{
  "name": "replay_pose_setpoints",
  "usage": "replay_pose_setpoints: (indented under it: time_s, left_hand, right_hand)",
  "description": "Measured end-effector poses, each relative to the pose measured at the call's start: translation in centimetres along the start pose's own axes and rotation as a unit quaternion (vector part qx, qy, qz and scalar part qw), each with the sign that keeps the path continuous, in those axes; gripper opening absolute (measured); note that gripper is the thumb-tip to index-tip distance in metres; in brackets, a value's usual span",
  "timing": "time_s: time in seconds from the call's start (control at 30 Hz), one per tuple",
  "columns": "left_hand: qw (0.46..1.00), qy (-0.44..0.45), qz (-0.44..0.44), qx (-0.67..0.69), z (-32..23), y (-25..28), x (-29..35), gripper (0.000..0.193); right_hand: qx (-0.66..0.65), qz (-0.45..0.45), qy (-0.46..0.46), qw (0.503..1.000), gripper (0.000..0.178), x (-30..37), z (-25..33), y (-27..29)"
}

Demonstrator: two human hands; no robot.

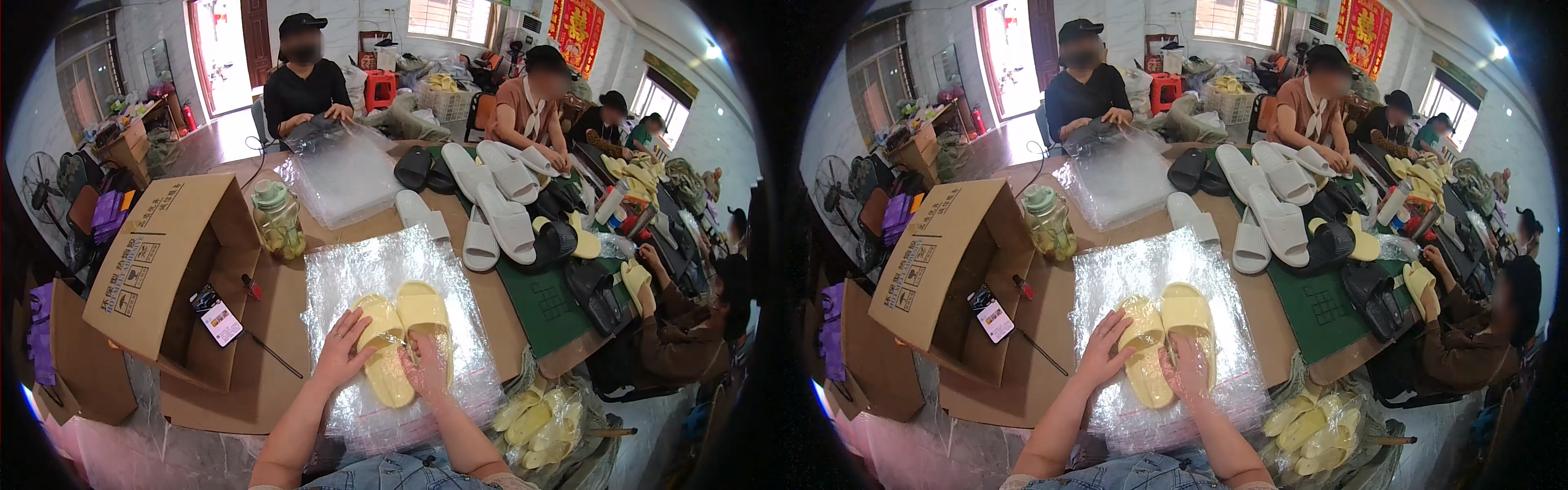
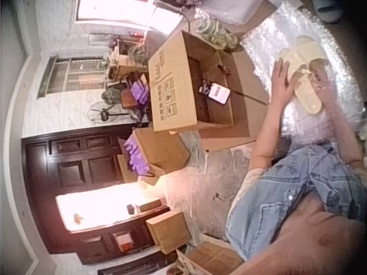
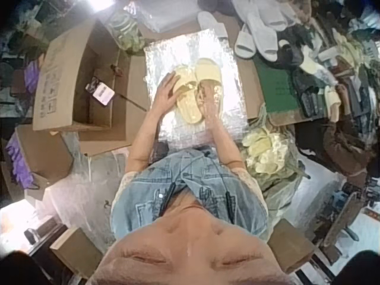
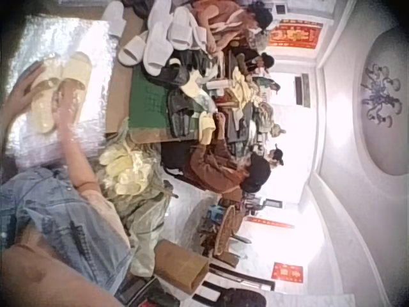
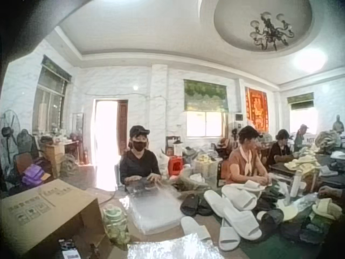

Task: The person repeatedly picks up pairs of yellow and black plastic slippers from a pile on the table. They place each pair onto a sheet of bubble wrap, fold the wrap around the slippers, and then set the wrapped bundle aside. The process is repeated continuously for multiple pairs of slippers.

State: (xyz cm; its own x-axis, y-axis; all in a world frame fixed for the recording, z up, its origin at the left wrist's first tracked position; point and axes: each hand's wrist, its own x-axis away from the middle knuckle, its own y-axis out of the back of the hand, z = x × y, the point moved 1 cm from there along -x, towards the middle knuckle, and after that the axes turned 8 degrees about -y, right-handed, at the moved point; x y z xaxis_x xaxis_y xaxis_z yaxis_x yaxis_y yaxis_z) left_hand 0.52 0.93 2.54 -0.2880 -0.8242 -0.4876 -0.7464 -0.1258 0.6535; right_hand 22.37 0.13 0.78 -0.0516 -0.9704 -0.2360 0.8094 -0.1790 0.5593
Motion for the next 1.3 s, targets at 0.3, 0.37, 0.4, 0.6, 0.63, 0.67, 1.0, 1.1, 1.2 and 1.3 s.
replay_pose_setpoints:
  time_s: [0.3, 0.37, 0.4, 0.6, 0.63, 0.67, 1.0, 1.1, 1.2, 1.3]
  left_hand:
    - [1.000, -0.006, 0.000, 0.006, 0.3, -0.1, 0.1, 0.062]
    - [1.000, -0.004, -0.001, 0.006, 0.3, -0.1, 0.1, 0.062]
    - [1.000, -0.002, -0.001, 0.007, 0.2, -0.1, 0.1, 0.062]
    - [1.000, 0.003, -0.003, 0.011, 0.0, -0.1, 0.1, 0.062]
    - [1.000, 0.000, -0.004, 0.012, 0.0, -0.1, 0.1, 0.062]
    - [1.000, 0.001, -0.005, 0.009, 0.0, 0.0, 0.0, 0.062]
    - [1.000, -0.004, 0.000, 0.010, 0.3, -0.2, 0.1, 0.062]
    - [1.000, -0.005, 0.001, 0.011, 0.5, -0.3, 0.1, 0.062]
    - [1.000, -0.005, -0.004, 0.011, 0.7, -0.3, 0.3, 0.061]
    - [1.000, -0.005, -0.006, 0.015, 0.6, -0.1, 0.3, 0.061]
  right_hand:
    - [-0.023, 0.007, -0.014, 1.000, 0.042, 0.0, 0.4, 0.3]
    - [-0.009, 0.014, -0.015, 1.000, 0.042, 0.0, 0.6, 0.5]
    - [-0.002, 0.017, -0.016, 1.000, 0.042, 0.0, 0.6, 0.5]
    - [-0.014, 0.003, -0.017, 1.000, 0.039, 0.1, 0.2, 0.2]
    - [-0.014, 0.003, -0.016, 1.000, 0.040, 0.0, 0.2, 0.1]
    - [-0.013, 0.004, -0.015, 1.000, 0.040, 0.0, 0.2, 0.1]
    - [-0.021, -0.006, -0.019, 1.000, 0.041, 0.1, -0.9, -0.4]
    - [-0.017, -0.005, -0.008, 1.000, 0.041, 0.0, -1.4, -0.5]
    - [-0.014, 0.002, -0.018, 1.000, 0.042, 0.0, -0.9, -0.5]
    - [-0.001, 0.001, -0.026, 1.000, 0.042, 0.0, -1.8, -1.5]
